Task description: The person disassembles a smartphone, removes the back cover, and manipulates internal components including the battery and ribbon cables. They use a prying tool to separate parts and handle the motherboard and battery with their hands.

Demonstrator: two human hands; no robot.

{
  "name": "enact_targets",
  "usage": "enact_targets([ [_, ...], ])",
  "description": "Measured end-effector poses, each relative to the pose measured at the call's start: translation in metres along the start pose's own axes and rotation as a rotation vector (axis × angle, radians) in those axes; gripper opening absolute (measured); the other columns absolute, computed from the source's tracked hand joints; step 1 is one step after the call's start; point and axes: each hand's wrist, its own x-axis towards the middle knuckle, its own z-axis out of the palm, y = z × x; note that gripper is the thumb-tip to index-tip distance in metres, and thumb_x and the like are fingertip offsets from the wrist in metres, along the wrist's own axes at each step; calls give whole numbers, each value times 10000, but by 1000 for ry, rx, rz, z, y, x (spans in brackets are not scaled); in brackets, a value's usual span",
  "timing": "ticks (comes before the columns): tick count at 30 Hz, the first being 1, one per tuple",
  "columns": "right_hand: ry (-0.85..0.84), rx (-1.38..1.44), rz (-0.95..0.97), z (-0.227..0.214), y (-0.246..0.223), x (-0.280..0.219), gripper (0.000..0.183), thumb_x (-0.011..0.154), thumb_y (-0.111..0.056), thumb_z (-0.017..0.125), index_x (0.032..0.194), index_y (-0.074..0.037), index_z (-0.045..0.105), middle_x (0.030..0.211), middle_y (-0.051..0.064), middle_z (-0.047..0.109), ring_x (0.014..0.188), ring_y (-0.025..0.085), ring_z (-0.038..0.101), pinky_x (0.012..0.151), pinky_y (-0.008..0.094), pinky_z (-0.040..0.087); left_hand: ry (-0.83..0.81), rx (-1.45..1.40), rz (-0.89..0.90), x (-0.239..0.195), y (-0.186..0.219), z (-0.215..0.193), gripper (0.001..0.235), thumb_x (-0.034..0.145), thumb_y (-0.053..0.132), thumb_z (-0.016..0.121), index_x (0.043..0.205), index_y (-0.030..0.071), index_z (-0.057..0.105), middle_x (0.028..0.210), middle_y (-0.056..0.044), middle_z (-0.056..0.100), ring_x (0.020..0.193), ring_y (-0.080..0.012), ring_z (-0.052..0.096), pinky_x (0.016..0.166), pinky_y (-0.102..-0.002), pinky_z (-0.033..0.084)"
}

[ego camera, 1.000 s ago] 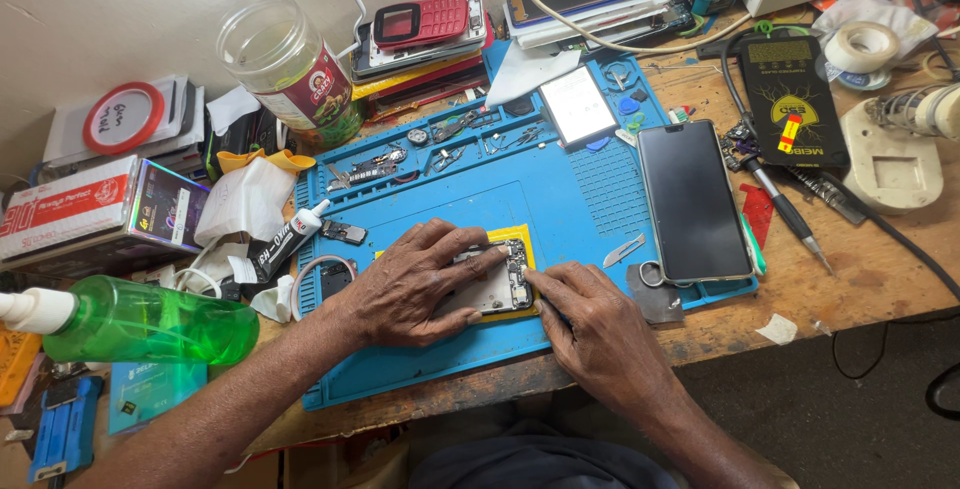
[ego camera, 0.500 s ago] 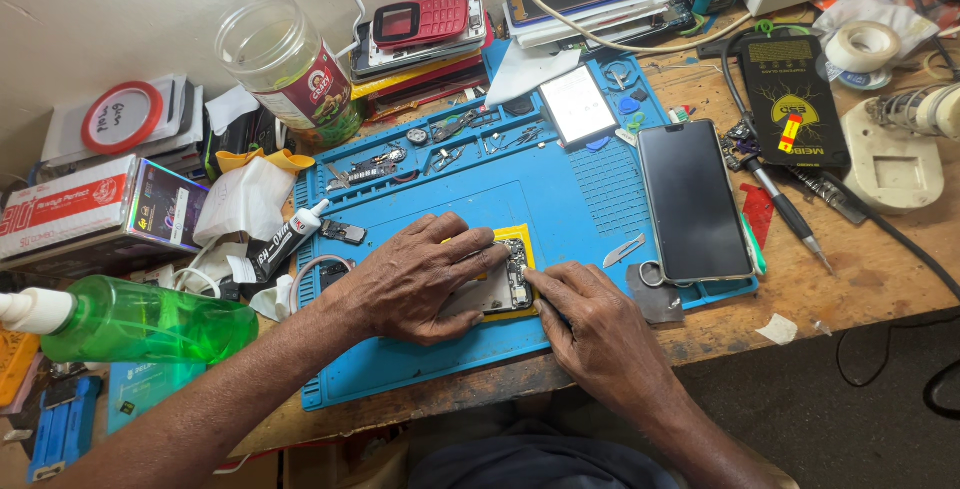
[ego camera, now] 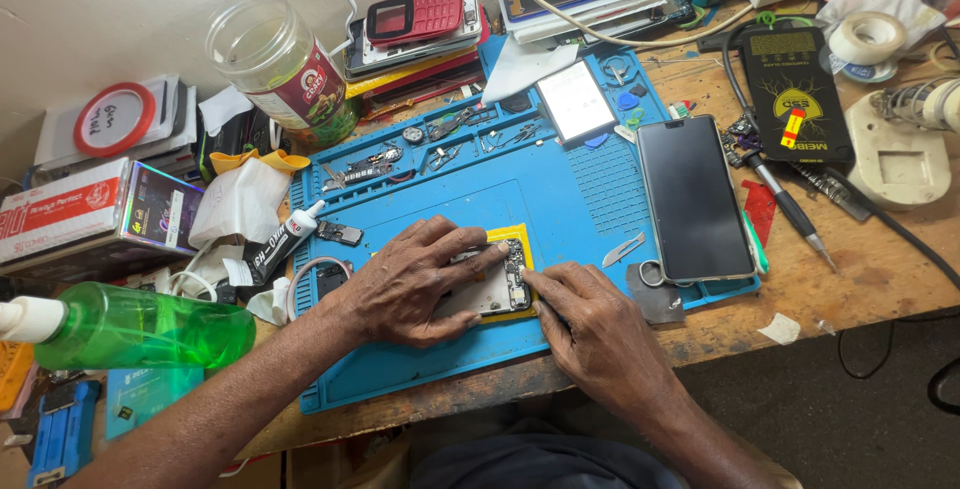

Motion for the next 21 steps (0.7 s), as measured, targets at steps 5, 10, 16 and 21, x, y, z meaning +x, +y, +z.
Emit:
enact_targets([
  [5,9,0,-13,0,-1,0,397,873,-82,695,1269,-52,681,1097,93,698,986,237,679,847,391,574,6,-33,-11,-3,0,0,801,822,443,704,1515,104,489,1330,-154,552,1141,-340,543,1018,-489,452],
  [10,9,7,-6,-2,-2,1,395,870,-78,697,1264,-55,684,1097,95,697,990,245,679,844,394,572,-7,-34,-22,-2,0,0,792,826,445,703,1511,109,490,1321,-159,541,1120,-339,537,1012,-488,454],
  [16,12,-5,-16,-2,-2,1,391,873,-77,691,1263,-48,681,1101,98,696,997,246,679,852,395,571,-21,-26,-24,-2,1,2,790,832,431,692,1515,97,476,1313,-163,538,1099,-339,536,993,-489,460],
  [21,4,-5,-2,-1,-2,1,386,876,-82,689,1261,-49,682,1102,97,695,999,244,679,852,395,571,0,29,13,-1,1,3,799,838,432,685,1513,64,466,1310,-166,539,1101,-336,541,988,-484,463],
])
